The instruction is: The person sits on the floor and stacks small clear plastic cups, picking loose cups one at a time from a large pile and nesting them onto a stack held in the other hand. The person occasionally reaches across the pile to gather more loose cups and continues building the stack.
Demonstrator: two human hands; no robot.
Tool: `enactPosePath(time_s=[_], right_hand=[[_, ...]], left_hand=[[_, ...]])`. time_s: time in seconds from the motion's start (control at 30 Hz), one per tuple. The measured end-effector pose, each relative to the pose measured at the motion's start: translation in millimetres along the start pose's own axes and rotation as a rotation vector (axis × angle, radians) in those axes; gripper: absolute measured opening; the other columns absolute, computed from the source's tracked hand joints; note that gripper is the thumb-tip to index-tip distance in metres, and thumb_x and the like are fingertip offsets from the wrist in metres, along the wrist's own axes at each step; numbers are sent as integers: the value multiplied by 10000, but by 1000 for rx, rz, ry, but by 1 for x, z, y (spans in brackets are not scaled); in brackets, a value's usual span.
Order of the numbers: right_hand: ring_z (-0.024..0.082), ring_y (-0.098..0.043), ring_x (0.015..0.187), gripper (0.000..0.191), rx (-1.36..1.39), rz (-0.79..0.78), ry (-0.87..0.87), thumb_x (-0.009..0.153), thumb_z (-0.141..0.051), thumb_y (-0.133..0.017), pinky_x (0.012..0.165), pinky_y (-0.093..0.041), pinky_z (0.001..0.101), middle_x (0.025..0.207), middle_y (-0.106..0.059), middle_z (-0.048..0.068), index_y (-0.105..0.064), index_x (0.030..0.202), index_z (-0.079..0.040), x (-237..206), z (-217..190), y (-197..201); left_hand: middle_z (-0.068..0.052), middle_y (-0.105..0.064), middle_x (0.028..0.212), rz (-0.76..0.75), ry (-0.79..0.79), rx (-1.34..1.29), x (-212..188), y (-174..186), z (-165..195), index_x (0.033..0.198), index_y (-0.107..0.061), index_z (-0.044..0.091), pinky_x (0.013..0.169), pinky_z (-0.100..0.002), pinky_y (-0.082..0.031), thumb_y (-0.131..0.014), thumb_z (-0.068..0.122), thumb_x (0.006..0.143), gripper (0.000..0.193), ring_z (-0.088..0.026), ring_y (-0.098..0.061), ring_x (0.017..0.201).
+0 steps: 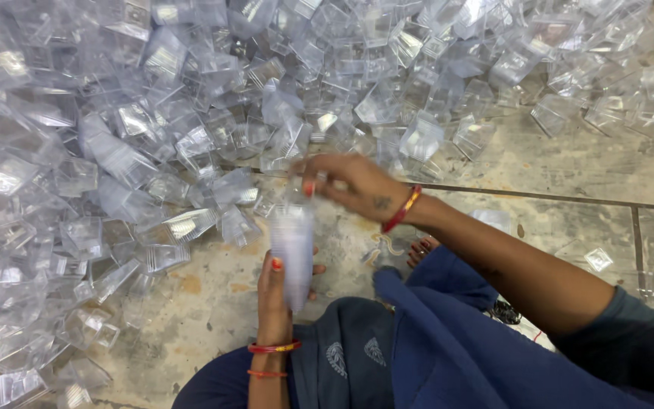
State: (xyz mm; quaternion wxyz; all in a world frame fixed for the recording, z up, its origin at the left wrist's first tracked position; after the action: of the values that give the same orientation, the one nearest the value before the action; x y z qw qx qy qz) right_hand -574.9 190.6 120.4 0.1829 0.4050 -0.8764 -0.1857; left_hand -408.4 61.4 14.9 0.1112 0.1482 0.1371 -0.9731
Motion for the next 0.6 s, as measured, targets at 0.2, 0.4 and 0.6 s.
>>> enactPosePath(time_s=[0.2, 0.4, 0.6], right_hand=[[379, -637, 1161, 532, -84, -124, -123, 1043, -356, -473, 988, -503, 475, 1226, -658, 242, -482, 1464, -31, -22, -13, -54], [380, -563, 1313, 772, -35, -122, -55, 910, -470, -683, 1055, -497, 467, 1437, -523, 245, -410, 1471, -14, -28, -18, -50], [360, -512, 1386, 820, 67, -239, -107, 768, -343, -814, 991, -565, 468, 1637, -332, 184, -421, 1434, -69, -26, -20, -50]], left_hand=[[-197, -664, 1222, 6, 38, -57, -13, -4, -3, 1475, -454, 49, 569, -307, -542, -340, 618, 986, 759, -268, -748, 992], [-222, -645, 1319, -190, 31, -308, -23, -24, 10, 1566, -299, 87, 736, -374, -567, -294, 456, 985, 689, -301, -668, 1116], [-183, -537, 1463, -172, 43, -332, -25, -21, 12, 1592, -224, 106, 858, -421, -564, -374, 319, 890, 749, -289, -615, 1187]])
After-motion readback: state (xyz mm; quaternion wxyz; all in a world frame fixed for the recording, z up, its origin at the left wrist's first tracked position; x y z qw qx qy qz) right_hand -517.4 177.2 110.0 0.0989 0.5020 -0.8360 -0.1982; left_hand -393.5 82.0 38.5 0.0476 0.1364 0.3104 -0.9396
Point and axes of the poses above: each hand's wrist, its own x-axis towards the middle knuckle, its own y-axis out of the back of the hand, z = x × y, the point moved 8 cm from there along x, towards the middle knuckle
